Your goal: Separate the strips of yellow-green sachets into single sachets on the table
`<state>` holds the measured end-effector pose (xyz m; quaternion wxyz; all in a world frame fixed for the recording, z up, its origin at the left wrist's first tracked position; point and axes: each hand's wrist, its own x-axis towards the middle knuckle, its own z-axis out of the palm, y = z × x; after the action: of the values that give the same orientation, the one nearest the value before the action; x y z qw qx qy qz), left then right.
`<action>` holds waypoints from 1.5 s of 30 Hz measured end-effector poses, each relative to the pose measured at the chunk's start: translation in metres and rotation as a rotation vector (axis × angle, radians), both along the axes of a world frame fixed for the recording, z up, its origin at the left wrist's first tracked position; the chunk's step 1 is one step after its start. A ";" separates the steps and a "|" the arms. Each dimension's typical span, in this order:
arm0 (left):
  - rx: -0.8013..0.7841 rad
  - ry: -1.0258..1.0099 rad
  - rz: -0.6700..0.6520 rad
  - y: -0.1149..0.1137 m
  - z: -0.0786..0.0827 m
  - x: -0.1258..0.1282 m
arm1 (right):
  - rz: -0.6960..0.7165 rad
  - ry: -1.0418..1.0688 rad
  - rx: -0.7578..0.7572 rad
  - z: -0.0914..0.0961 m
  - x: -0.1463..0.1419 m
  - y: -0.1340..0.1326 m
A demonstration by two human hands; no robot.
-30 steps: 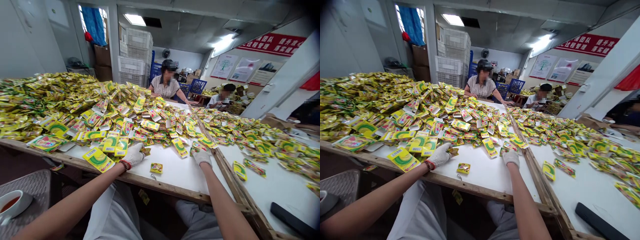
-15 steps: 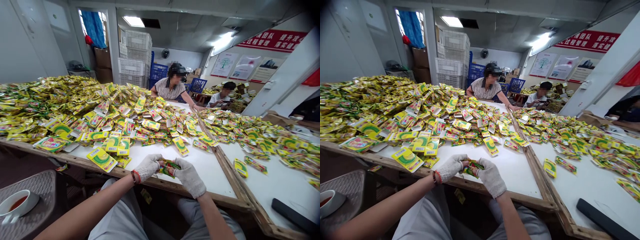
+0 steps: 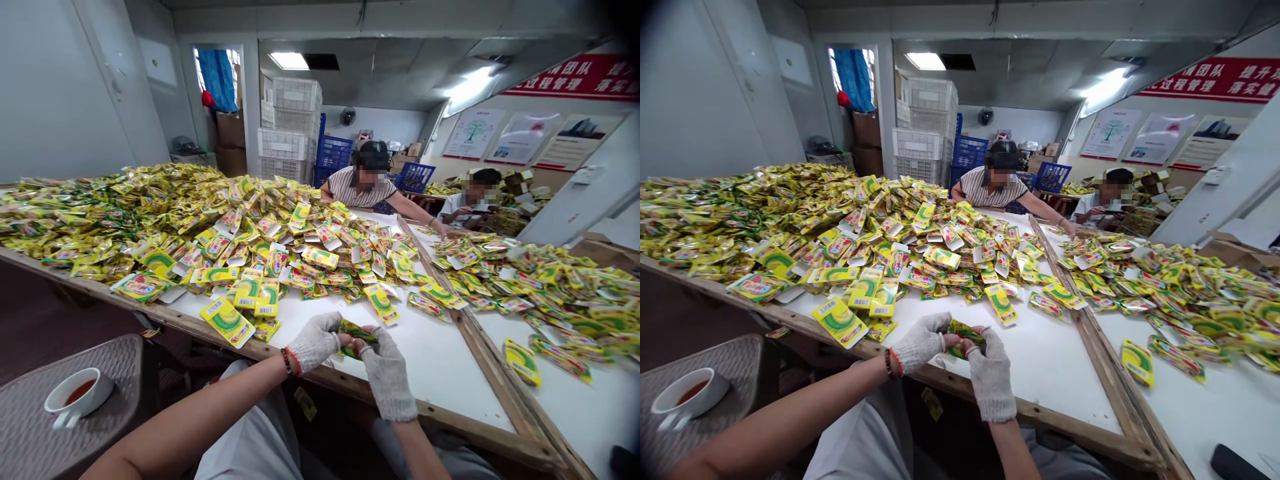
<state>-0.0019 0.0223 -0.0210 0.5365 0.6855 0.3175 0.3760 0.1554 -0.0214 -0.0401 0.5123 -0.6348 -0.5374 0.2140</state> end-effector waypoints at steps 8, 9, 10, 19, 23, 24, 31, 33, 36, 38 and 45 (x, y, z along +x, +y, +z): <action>0.495 0.843 0.175 0.047 0.023 -0.023 | 0.253 0.210 -0.246 0.001 -0.003 0.002; 0.549 0.943 0.233 0.061 0.028 -0.030 | 0.223 0.235 -0.256 -0.002 -0.003 0.002; 0.573 1.003 0.278 0.075 0.032 -0.037 | 0.200 0.264 -0.258 -0.006 -0.003 0.002; 0.503 1.167 0.336 0.089 0.038 -0.043 | 0.115 0.225 -0.129 0.002 -0.014 -0.003; 0.583 1.137 0.139 0.056 0.034 -0.031 | 0.025 0.332 -0.113 0.007 -0.003 -0.002; 0.652 1.118 0.088 0.052 0.031 -0.029 | 0.004 0.343 -0.113 0.005 0.003 -0.002; 1.103 0.990 -0.282 0.082 0.010 -0.001 | -0.017 0.321 -0.112 -0.004 0.021 -0.008; 1.084 1.009 -0.316 0.086 0.014 0.005 | 0.000 0.338 -0.090 -0.002 0.019 -0.010; 1.014 0.999 -0.228 0.074 0.025 0.005 | 0.010 0.324 -0.056 0.001 0.017 -0.012; 0.977 0.928 -0.169 0.056 0.030 0.000 | -0.017 0.293 -0.047 0.003 0.017 -0.013; 0.797 0.770 0.056 0.010 0.028 -0.018 | 0.125 0.153 -0.153 0.015 0.029 -0.019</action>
<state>-0.0195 0.0321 0.0073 0.0706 0.9146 0.3421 0.2035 0.1841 -0.0403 -0.0250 0.4875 -0.6193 -0.5172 0.3338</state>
